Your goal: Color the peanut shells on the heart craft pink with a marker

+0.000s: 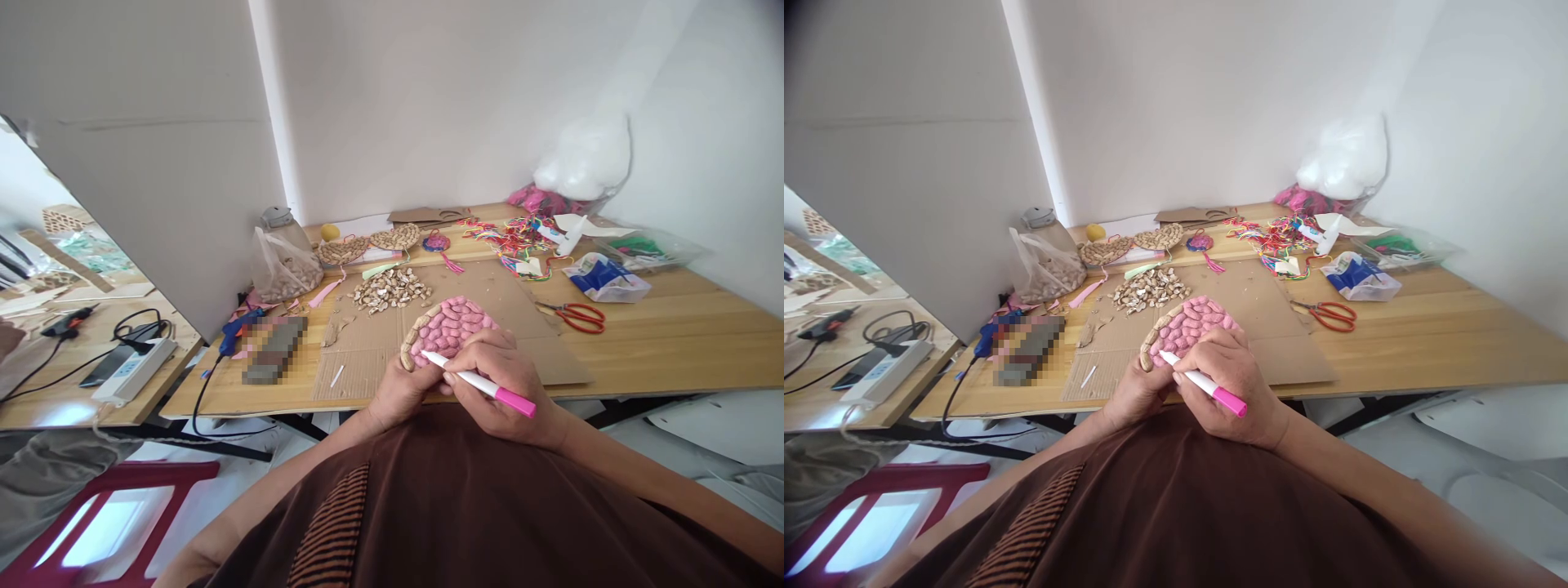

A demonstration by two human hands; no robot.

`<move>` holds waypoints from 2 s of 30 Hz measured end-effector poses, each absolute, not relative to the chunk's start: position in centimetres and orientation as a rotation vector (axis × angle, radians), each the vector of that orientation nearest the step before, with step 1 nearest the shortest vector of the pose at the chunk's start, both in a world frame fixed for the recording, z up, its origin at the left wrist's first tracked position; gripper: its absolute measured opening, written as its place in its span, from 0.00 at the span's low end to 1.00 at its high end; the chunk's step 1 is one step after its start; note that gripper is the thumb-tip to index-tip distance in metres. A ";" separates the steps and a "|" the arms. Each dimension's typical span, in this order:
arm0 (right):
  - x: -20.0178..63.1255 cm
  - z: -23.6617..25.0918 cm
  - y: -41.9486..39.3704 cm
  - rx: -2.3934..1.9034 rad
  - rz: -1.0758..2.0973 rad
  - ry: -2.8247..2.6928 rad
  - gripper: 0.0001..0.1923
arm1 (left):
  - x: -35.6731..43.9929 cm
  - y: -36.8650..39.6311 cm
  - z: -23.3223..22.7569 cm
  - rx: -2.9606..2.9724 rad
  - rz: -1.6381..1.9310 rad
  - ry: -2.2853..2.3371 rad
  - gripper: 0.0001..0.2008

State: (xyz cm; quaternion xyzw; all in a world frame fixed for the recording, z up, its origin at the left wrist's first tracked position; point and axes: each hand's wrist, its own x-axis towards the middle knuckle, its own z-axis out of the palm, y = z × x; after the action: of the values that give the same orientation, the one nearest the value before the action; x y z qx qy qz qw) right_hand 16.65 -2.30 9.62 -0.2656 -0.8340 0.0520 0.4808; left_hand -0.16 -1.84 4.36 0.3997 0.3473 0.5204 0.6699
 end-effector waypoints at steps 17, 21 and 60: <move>16.5 9.4 -2.3 -0.664 0.142 -2.043 0.07 | -0.3 -1.8 3.5 0.937 1.188 0.814 0.21; 16.5 9.4 -2.4 -0.667 0.139 -2.040 0.07 | -0.2 -1.9 3.7 0.903 1.182 0.778 0.21; 16.4 9.3 -2.5 -0.681 0.141 -2.038 0.08 | -0.1 -1.9 4.0 0.878 1.243 0.749 0.20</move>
State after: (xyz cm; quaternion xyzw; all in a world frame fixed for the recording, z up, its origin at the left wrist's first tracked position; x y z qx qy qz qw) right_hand 16.42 -2.53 9.34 -0.2785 -0.8333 0.0577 0.4741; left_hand -0.09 -1.87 3.96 0.3883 0.3312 0.5497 0.6613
